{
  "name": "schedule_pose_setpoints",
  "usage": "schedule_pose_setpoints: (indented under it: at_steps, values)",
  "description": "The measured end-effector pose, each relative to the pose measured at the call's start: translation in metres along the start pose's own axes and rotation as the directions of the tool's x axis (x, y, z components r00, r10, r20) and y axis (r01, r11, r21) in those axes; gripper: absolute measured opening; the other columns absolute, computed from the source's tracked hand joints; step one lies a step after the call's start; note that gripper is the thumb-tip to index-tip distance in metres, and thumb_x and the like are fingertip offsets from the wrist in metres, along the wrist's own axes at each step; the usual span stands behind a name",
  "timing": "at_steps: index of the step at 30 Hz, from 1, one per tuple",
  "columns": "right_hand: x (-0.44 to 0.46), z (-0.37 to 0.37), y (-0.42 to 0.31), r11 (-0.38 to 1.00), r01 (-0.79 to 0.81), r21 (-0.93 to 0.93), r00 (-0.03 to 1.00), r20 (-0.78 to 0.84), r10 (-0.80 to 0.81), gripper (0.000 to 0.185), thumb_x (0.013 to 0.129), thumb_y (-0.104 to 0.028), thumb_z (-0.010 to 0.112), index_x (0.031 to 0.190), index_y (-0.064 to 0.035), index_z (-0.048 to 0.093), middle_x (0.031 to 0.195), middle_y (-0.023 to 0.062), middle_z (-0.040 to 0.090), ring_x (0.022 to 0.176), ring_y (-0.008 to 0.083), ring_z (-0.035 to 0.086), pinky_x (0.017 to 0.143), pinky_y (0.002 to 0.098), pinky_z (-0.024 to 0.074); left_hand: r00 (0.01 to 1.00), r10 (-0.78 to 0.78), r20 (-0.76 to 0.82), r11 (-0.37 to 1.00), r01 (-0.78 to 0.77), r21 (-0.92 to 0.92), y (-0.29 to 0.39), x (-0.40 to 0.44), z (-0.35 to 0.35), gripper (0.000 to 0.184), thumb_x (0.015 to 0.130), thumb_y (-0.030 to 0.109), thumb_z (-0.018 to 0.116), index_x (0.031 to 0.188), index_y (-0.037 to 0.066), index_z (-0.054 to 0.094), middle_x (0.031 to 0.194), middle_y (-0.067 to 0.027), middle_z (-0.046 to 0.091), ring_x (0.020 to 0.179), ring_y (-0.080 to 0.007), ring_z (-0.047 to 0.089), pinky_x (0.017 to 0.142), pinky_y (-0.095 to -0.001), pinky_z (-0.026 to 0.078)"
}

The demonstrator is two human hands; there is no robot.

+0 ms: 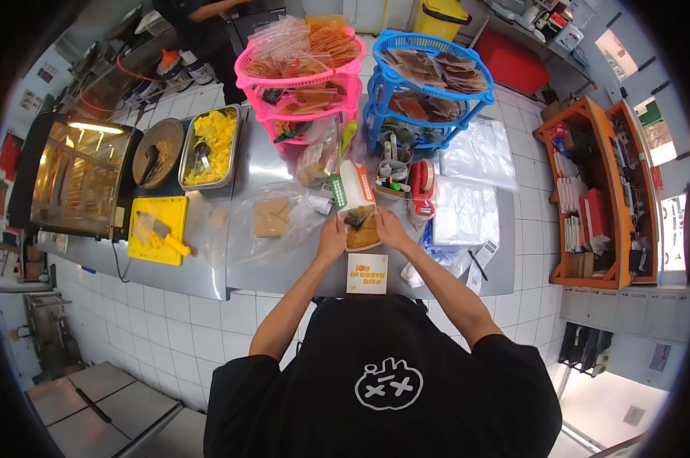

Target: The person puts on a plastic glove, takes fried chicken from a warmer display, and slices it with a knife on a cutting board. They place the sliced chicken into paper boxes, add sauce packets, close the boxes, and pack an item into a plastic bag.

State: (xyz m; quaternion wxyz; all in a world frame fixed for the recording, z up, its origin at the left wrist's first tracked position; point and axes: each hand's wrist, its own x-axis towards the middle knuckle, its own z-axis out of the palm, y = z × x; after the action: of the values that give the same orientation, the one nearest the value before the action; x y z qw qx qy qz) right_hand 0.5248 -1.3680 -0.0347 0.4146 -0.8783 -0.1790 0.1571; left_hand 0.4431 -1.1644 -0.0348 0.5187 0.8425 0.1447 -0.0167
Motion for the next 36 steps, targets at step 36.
schedule_pose_setpoints:
  at_steps: [36]
  values:
    - [-0.132,-0.058,-0.063,0.958,0.096,0.270,0.990,-0.126,-0.064,0.035,0.101,-0.004,0.052,0.135,0.0000,0.054,0.123,0.0153,0.066,0.111,0.0241,0.065,0.097,0.0361,0.0506,0.958,0.276,0.071,0.875,-0.220,-0.432,0.083,-0.108,-0.042,0.044,0.095,0.002,0.056,0.139,0.001,0.053,0.133,-0.0191,0.060,0.127,-0.0324,0.055,0.107,-0.0382,0.044]
